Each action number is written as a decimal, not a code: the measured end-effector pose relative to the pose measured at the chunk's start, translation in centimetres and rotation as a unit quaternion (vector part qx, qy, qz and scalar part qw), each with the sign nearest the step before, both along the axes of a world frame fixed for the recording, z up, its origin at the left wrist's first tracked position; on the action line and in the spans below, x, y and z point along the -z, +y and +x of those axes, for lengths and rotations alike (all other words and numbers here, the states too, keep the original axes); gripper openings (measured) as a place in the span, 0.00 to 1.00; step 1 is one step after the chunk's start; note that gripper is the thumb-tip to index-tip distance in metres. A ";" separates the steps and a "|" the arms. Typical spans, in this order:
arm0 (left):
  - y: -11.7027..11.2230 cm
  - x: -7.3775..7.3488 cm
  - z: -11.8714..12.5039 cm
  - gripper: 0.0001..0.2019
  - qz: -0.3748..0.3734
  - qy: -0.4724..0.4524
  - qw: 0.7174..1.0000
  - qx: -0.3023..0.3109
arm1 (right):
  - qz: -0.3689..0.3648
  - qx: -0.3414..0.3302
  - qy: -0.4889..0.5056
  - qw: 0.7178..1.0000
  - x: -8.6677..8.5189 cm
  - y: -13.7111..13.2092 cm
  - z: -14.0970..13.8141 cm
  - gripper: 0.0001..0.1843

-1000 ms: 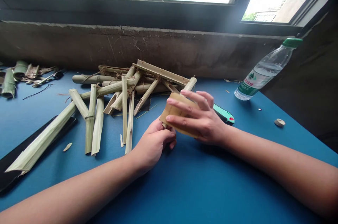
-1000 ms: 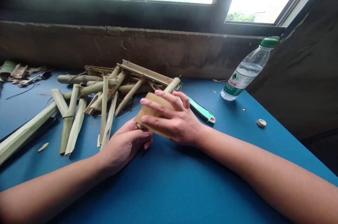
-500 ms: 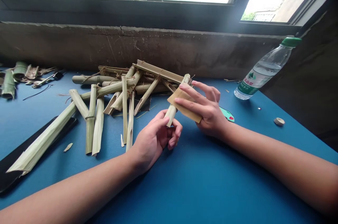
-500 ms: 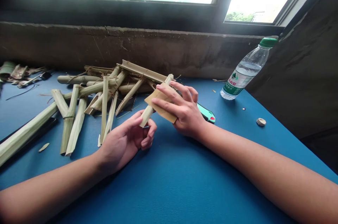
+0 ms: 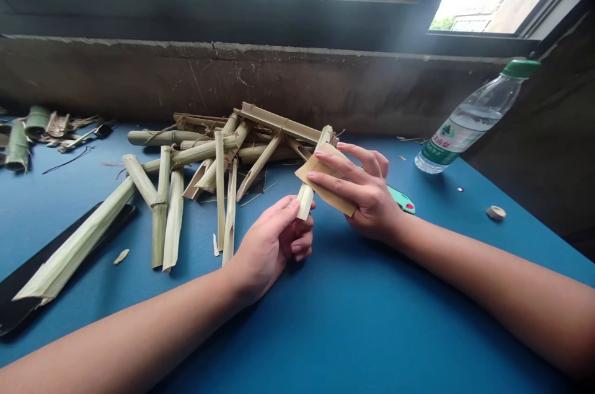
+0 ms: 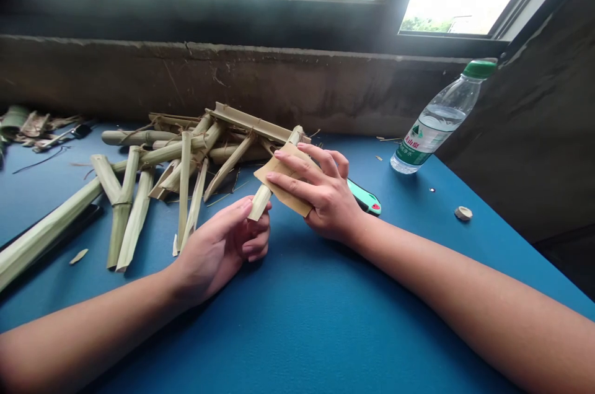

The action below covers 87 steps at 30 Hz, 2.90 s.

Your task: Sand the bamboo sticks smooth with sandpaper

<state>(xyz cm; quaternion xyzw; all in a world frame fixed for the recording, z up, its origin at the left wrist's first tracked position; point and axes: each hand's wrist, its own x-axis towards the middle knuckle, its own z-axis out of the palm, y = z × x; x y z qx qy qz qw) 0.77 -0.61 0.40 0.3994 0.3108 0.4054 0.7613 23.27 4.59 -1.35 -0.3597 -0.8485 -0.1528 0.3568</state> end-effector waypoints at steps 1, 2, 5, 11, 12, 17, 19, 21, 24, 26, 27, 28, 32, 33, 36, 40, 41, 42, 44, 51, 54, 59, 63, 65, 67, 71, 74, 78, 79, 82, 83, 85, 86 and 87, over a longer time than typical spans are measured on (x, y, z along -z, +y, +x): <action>0.0 0.0 0.0 0.12 0.002 0.002 1.000 0.002 | 0.000 -0.001 -0.002 1.000 0.0 0.0 0.0 0.23; 0.0 0.0 0.0 0.13 0.004 0.003 1.000 0.003 | 0.001 0.001 0.000 1.000 0.0 0.0 -0.1 0.23; 0.0 0.0 0.1 0.14 0.004 -0.001 1.000 0.007 | -0.003 0.016 0.017 1.000 0.1 0.0 -0.1 0.23; 0.1 -0.1 0.1 0.10 -0.012 -0.016 1.000 -0.007 | -0.027 -0.035 0.016 0.999 -0.2 -0.1 0.0 0.23; 0.1 -0.1 0.1 0.10 -0.015 -0.019 1.000 -0.011 | -0.032 -0.070 0.000 0.997 -0.3 -0.2 0.1 0.24; 0.1 0.0 0.1 0.10 -0.035 -0.041 0.998 -0.019 | -0.027 -0.103 -0.021 0.994 -0.6 -0.4 0.2 0.26; 0.2 0.0 0.0 0.11 -0.054 -0.052 0.997 -0.023 | -0.024 -0.094 -0.031 0.995 -0.6 -0.6 0.2 0.27; 0.4 0.1 -0.2 0.12 -0.084 -0.063 0.994 -0.027 | -0.028 -0.104 -0.063 0.992 -0.7 -0.8 0.3 0.29; 0.7 0.1 -0.3 0.15 -0.108 -0.076 0.991 -0.033 | -0.025 -0.105 -0.090 0.990 -0.9 -1.0 0.3 0.31; 0.8 0.1 -0.3 0.14 -0.106 -0.075 0.991 -0.036 | -0.016 -0.101 -0.086 0.991 -1.0 -1.0 0.4 0.32; 0.8 0.1 -0.3 0.14 -0.103 -0.073 0.991 -0.038 | -0.013 -0.105 -0.086 0.991 -0.9 -1.0 0.4 0.32; 0.8 0.1 -0.3 0.13 -0.100 -0.071 0.992 -0.040 | -0.013 -0.112 -0.089 0.990 -0.9 -1.0 0.4 0.32; 0.8 0.1 -0.3 0.10 -0.105 -0.066 0.991 -0.046 | -0.034 -0.145 -0.085 0.985 -0.8 -1.1 0.3 0.32; 0.8 0.1 -0.3 0.10 -0.107 -0.065 0.991 -0.044 | -0.035 -0.145 -0.077 0.986 -0.8 -1.1 0.3 0.32; 0.8 0.1 -0.3 0.09 -0.099 -0.062 0.992 -0.040 | -0.009 -0.153 -0.088 0.984 -0.8 -1.3 0.2 0.33; 0.8 0.1 -0.2 0.11 -0.087 -0.059 0.994 -0.040 | 0.040 -0.130 -0.103 0.985 -0.7 -1.3 0.2 0.34; 0.8 0.1 -0.2 0.12 -0.083 -0.056 0.994 -0.038 | 0.049 -0.116 -0.094 0.988 -0.6 -1.3 0.2 0.33; 0.8 0.1 -0.2 0.13 -0.080 -0.053 0.995 -0.036 | 0.057 -0.107 -0.085 0.989 -0.6 -1.2 0.1 0.32; 0.7 0.1 -0.2 0.13 -0.079 -0.050 0.995 -0.037 | 0.074 -0.103 -0.083 0.988 -0.5 -1.2 0.1 0.30; 0.6 0.1 -0.1 0.12 -0.074 -0.045 0.995 -0.039 | 0.048 -0.077 -0.112 0.990 -0.5 -1.4 0.1 0.33; 0.6 0.2 -0.1 0.08 -0.087 -0.045 0.994 -0.049 | 0.019 -0.087 -0.128 0.988 -0.5 -1.4 -0.1 0.28; 0.6 0.3 0.0 0.11 -0.082 -0.044 0.995 -0.041 | -0.023 -0.096 -0.073 0.992 -0.9 -1.5 -0.2 0.29; 0.7 0.3 0.1 0.09 -0.086 -0.044 0.994 -0.058 | -0.048 -0.120 -0.079 0.988 -1.2 -1.7 -0.6 0.28; 0.7 0.3 0.2 0.09 -0.079 -0.044 0.994 -0.062 | -0.053 -0.099 -0.055 0.992 -1.2 -1.7 -0.8 0.27; 0.7 0.3 0.2 0.09 -0.079 -0.042 0.994 -0.062 | -0.058 -0.090 -0.040 0.993 -1.1 -1.7 -1.0 0.27; 0.6 0.2 0.2 0.08 -0.090 -0.037 0.993 -0.070 | -0.073 -0.130 -0.063 0.987 -1.2 -1.6 -0.9 0.28; 0.5 0.2 0.2 0.09 -0.088 -0.046 0.992 -0.073 | -0.064 -0.106 -0.036 0.992 -1.3 -1.6 -0.7 0.28; 0.5 0.2 0.2 0.06 -0.082 -0.059 0.992 -0.076 | -0.068 -0.136 -0.063 0.986 -1.4 -1.8 -0.8 0.27; 0.6 0.3 0.2 0.05 -0.082 -0.061 0.992 -0.076 | -0.070 -0.140 -0.073 0.985 -1.3 -1.8 -0.8 0.28; 0.6 0.2 0.1 0.08 -0.079 -0.056 0.993 -0.069 | -0.066 -0.078 -0.036 0.994 -0.8 -1.3 -0.7 0.28; 0.6 0.2 0.1 0.09 -0.075 -0.051 0.994 -0.063 | -0.064 -0.053 -0.014 0.996 -0.7 -1.1 -0.6 0.28; 0.6 0.1 0.1 0.10 -0.067 -0.042 0.995 -0.057 | -0.061 -0.040 0.008 0.997 -0.5 -1.0 -0.4 0.27; 0.6 0.1 0.1 0.10 -0.066 -0.040 0.995 -0.057 | -0.061 -0.055 -0.001 0.997 -0.5 -1.0 -0.4 0.27; 0.6 0.1 0.1 0.09 -0.069 -0.038 0.995 -0.060 | -0.061 -0.080 -0.021 0.995 -0.6 -1.1 -0.4 0.28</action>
